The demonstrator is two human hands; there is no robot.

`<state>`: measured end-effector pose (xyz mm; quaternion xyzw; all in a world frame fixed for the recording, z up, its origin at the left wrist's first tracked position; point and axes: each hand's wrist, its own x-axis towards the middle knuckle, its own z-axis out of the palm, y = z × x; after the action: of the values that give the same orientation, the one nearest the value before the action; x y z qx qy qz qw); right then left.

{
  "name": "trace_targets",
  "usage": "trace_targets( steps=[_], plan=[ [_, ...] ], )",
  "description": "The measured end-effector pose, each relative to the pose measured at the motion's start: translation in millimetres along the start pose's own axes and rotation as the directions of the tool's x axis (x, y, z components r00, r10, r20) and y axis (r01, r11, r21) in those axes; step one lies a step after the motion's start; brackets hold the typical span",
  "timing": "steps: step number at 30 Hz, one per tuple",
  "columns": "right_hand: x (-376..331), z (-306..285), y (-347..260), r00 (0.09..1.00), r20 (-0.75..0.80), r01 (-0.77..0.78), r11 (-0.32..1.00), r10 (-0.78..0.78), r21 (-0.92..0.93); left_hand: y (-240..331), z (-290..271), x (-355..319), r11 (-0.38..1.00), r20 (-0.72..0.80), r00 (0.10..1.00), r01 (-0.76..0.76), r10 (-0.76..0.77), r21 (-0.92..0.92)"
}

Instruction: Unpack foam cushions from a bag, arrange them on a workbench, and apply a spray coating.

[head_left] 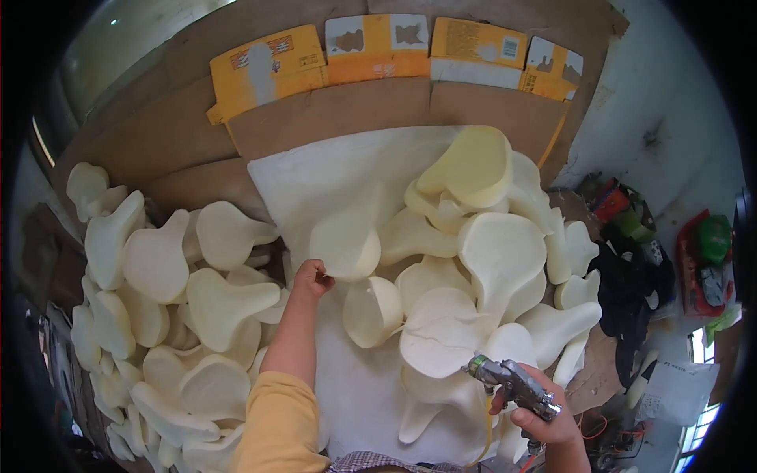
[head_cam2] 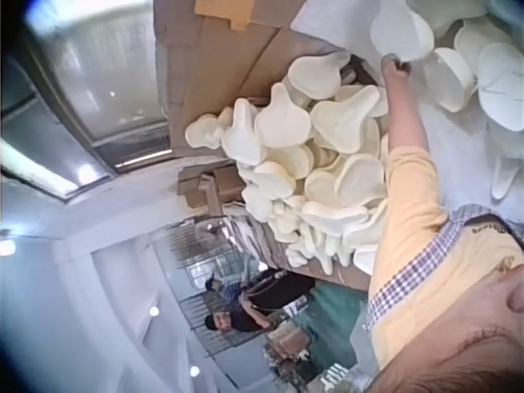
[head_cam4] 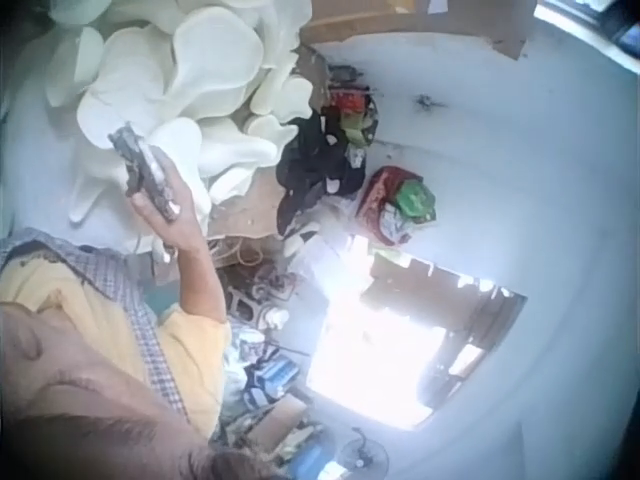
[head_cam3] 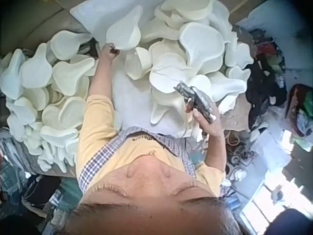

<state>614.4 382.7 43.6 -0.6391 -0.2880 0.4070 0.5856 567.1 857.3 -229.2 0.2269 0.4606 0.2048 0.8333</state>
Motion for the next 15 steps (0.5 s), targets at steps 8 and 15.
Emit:
trace_targets(
  steps=[8, 15],
  plan=[
    [-20.1, 26.2, -14.4, 0.979, -0.072, 0.195, 0.980, -0.191, 0.051, -16.4, -14.7, -148.5, 0.876, 0.026, 0.883, -0.468, 0.468, 0.114],
    [-49.0, 38.4, -42.9, 0.930, -0.274, 0.256, 0.967, -0.245, 0.004, -36.2, -36.3, -187.8, 0.819, 0.006, 0.827, -0.557, 0.562, 0.138]
  ],
)
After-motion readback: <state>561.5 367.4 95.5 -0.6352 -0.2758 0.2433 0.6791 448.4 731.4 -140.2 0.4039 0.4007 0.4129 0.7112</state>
